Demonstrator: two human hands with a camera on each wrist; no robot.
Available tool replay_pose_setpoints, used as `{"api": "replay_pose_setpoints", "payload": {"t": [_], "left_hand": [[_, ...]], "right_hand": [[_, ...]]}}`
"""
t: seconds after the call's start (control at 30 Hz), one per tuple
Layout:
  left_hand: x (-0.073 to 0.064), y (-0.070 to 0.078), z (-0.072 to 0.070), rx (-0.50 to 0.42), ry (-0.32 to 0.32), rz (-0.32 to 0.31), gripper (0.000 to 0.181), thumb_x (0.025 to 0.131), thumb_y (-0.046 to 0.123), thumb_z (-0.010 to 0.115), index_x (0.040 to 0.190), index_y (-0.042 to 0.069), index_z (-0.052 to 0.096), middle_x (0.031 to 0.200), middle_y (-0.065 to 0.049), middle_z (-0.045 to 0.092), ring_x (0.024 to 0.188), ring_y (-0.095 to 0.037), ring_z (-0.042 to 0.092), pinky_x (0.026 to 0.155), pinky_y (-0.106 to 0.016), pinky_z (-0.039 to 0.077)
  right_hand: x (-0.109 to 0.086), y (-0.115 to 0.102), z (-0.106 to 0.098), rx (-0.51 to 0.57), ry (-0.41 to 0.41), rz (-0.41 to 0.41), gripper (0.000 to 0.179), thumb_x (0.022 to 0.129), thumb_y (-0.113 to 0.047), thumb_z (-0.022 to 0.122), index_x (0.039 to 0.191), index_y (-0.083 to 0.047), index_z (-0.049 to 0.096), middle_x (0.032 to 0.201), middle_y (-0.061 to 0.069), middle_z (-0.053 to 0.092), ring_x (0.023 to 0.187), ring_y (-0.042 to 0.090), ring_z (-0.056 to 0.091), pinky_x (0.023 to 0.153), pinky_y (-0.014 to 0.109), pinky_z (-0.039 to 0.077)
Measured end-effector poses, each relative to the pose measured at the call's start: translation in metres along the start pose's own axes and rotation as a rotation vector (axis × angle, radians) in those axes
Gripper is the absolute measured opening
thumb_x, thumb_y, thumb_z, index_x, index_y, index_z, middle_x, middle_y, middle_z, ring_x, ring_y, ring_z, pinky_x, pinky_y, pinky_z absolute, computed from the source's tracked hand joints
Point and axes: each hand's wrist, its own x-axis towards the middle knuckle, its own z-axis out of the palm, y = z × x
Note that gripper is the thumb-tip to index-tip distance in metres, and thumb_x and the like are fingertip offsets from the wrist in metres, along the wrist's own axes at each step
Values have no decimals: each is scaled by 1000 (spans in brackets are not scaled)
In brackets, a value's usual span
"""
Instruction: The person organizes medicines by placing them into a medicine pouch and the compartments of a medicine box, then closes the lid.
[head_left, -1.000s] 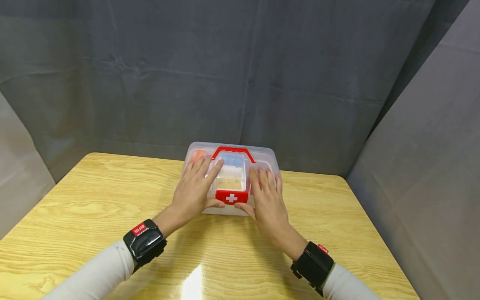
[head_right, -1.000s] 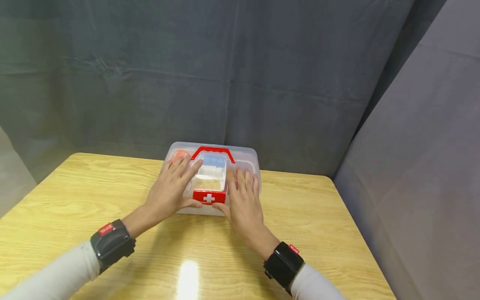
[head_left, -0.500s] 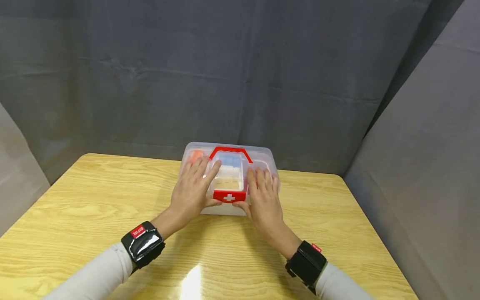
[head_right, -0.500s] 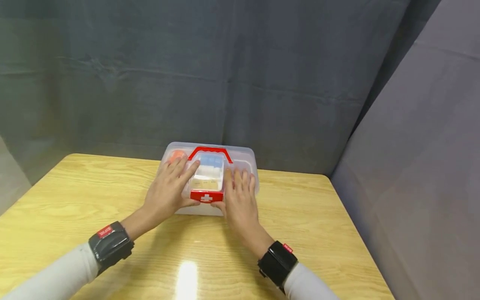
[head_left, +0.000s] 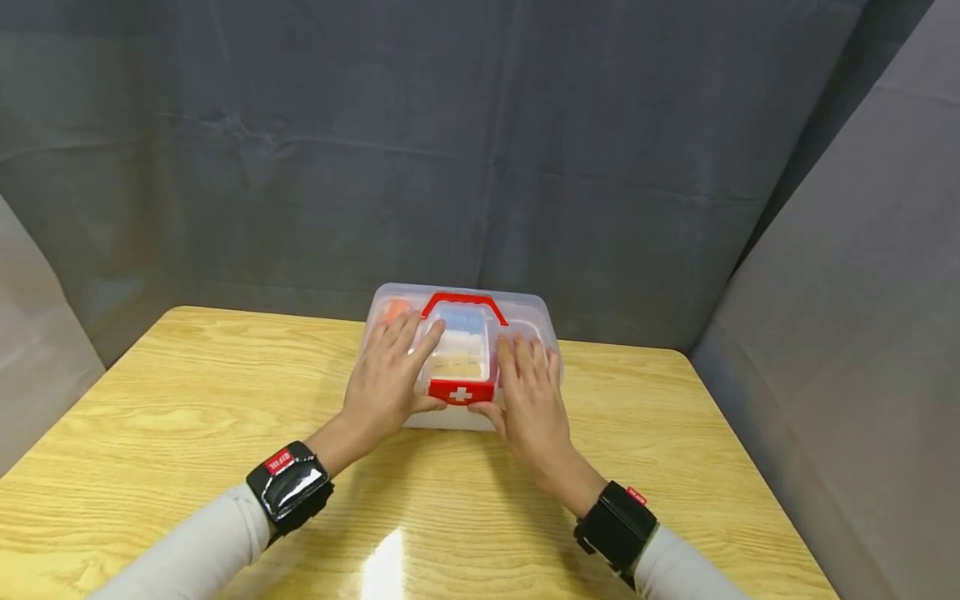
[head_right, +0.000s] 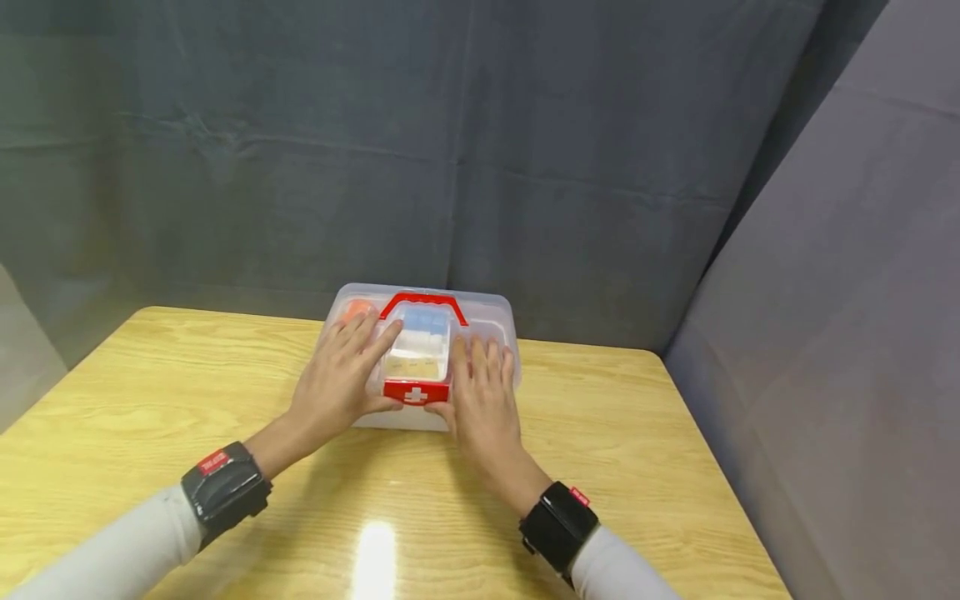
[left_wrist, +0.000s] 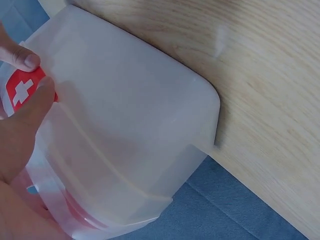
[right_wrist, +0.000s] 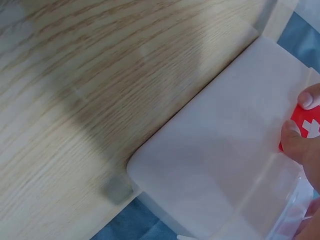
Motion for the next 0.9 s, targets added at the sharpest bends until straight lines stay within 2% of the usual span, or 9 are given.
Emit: {"api": "replay_pose_setpoints", "payload": {"t": [0.17,0.53,0.77,0.9], "left_hand": [[4,-3,7,-9,-21,-7,108,58,49,97,148,11,52,145,-23,55,136,-40,51,116,-56,36],[25,-13,24,2,-61,-62,107,59,47,97,148,13,51,147,-22,54,139,-39,49,117,-55,34],[34,-17,25,-6,-112,-84,108,61,49,96,151,12,47,151,-21,50,142,-38,45,120,-54,32],[35,-20,22,-27,-133,-57,108,64,48,95,152,10,46,151,-23,49,142,-41,44,121,-55,29]], "right_hand": [[2,6,7,26,-9,9,95,77,-42,85,150,-3,38,150,21,45,141,41,37,117,64,25],[24,21,21,108,18,46,94,74,-37,89,150,-6,43,150,18,47,142,39,37,119,62,23],[33,26,24,87,-57,85,97,76,-42,86,153,-9,38,154,16,43,145,37,33,122,60,19],[36,26,22,57,-110,91,99,78,-47,84,156,-10,34,157,17,40,146,37,31,122,60,18]]}}
